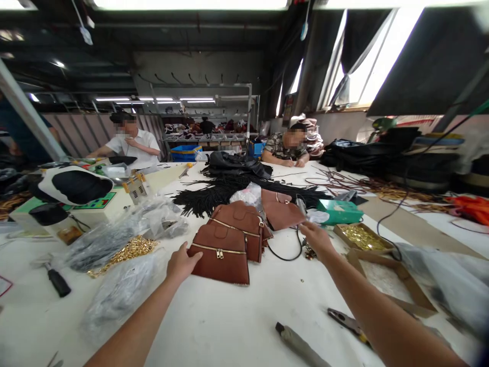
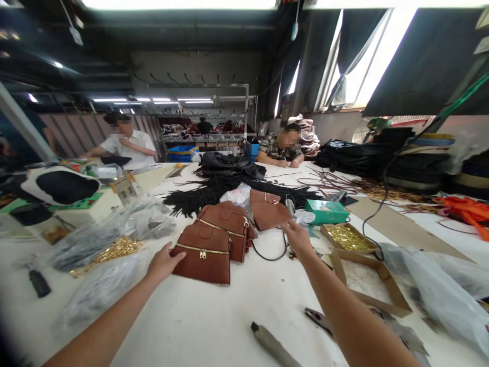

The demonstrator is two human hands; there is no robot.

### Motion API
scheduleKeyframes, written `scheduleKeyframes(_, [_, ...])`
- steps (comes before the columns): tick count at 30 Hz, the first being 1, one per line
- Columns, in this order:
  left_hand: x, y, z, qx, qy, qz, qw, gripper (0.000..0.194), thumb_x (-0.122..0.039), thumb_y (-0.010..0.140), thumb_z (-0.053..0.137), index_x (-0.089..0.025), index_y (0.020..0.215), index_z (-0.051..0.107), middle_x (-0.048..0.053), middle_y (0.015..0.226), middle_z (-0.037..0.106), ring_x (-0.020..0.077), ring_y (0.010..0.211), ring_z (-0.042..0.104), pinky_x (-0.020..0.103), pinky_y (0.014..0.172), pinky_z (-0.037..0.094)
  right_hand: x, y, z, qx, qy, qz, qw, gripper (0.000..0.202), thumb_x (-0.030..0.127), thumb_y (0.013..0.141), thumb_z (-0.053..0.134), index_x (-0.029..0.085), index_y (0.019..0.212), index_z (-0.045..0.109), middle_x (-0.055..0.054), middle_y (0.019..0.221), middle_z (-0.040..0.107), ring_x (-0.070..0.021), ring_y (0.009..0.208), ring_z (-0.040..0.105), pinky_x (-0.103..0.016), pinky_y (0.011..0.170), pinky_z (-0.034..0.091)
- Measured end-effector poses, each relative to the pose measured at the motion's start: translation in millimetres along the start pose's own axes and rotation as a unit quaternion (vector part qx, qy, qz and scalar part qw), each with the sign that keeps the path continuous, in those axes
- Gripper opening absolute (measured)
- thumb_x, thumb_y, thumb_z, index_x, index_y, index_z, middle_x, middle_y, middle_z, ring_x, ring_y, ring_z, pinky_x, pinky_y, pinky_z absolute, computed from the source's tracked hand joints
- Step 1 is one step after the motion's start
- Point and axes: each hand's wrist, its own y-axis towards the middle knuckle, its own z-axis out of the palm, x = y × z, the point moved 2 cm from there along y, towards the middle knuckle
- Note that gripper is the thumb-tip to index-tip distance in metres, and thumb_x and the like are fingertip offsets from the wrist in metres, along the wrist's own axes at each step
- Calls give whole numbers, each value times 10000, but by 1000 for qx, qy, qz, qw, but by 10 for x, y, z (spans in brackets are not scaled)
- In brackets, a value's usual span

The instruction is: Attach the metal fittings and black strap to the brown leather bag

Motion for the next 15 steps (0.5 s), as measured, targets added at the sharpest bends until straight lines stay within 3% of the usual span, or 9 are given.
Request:
scheduleKeyframes(3, [13,-54,47,27,-70,46,996,905,-595,724,610,-211,1512,386,103,1410,578,71,1122,636,181,1075,523,-133,-483,25,56,-28,14,998,623,559,816,592,158,1284,680,-77,1122,687,-158,933,633,-297,886,456])
scheduleKeyframes(5, [-13,-246,62,84,-188,64,977,768,-541,729,629,-234,1420,492,57,1382,609,42,1086,638,146,1007,523,-51,-823,126,114,-25,-12,993,615,586,848,565,183,1303,660,-46,1130,683,-144,963,635,-293,928,466])
scheduleKeyframes(8, [-39,-703,-1,143,-346,35,927,682,-510,672,707,-308,1307,561,-10,1381,609,82,1168,638,207,1053,511,186,-1330,356,174,-20,-48,983,600,594,864,564,195,1307,634,-31,1197,660,-133,1084,624,-289,1020,469])
scheduleKeyframes(11, [40,-1236,-173,160,-424,25,891,712,-503,670,736,-352,1332,523,-15,1434,567,99,1279,609,251,1142,483,309,-1870,532,214,-53,-102,970,612,627,901,509,224,1354,595,-31,1351,587,-143,1208,579,-310,1061,478])
scheduleKeyframes(15, [353,-1865,-389,150,-460,1,875,687,-453,683,743,-352,1327,527,-17,1476,531,81,1275,614,236,1159,477,31,-2480,463,232,-233,-196,924,607,585,890,558,340,1445,533,12,1479,485,-206,1299,521,-447,1161,404])
